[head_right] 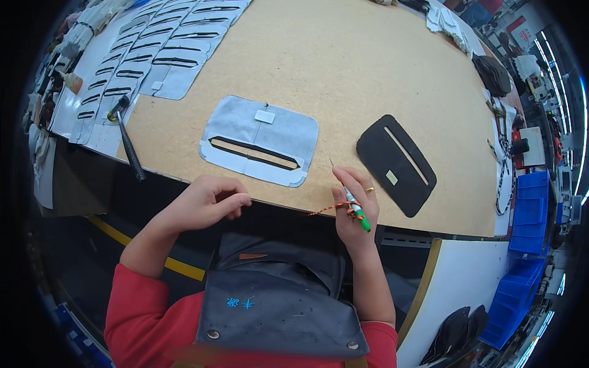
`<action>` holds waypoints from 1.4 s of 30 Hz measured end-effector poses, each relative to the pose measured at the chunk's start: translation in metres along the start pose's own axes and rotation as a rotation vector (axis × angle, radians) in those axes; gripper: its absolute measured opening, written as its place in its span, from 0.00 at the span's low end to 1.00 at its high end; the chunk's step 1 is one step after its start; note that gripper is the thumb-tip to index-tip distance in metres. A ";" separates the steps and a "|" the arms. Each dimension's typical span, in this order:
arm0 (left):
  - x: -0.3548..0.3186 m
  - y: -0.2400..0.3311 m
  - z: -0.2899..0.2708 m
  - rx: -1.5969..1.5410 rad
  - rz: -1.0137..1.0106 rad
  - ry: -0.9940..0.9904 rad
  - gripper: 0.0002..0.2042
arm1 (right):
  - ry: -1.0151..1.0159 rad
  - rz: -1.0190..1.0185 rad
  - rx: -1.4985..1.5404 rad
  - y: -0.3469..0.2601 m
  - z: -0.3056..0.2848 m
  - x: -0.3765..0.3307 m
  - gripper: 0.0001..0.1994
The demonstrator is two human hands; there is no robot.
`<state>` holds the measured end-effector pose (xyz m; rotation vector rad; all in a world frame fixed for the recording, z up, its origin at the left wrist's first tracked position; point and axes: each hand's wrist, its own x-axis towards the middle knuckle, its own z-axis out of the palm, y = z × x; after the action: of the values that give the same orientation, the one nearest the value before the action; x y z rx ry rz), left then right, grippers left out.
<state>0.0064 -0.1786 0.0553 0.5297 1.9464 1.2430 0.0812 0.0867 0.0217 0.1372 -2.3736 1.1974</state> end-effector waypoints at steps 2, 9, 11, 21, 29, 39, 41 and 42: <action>0.014 -0.003 0.009 0.408 0.438 0.275 0.05 | -0.029 0.035 0.100 0.001 0.004 0.006 0.10; 0.059 -0.017 0.023 0.691 0.538 0.309 0.06 | -0.159 0.473 0.525 0.002 0.022 0.021 0.10; 0.053 -0.015 0.019 0.699 0.546 0.245 0.06 | -0.169 0.506 0.572 0.005 0.025 0.026 0.10; 0.051 -0.014 0.013 0.705 0.663 0.186 0.07 | -0.364 0.611 0.560 0.008 0.028 0.041 0.09; 0.054 -0.016 0.015 0.689 0.662 0.129 0.13 | -0.393 0.636 0.598 0.014 0.027 0.046 0.09; 0.051 -0.019 0.020 0.731 0.640 0.203 0.12 | -0.504 0.359 0.488 0.014 0.017 0.035 0.04; 0.052 -0.017 0.020 0.704 0.628 0.217 0.11 | -0.462 0.141 0.433 0.012 0.013 0.022 0.01; 0.053 -0.016 0.022 0.705 0.629 0.218 0.11 | -0.468 -0.074 0.200 0.010 0.010 0.017 0.02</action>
<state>-0.0093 -0.1372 0.0156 1.5048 2.5030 0.9445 0.0602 0.0872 0.0172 0.6270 -2.5963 1.4951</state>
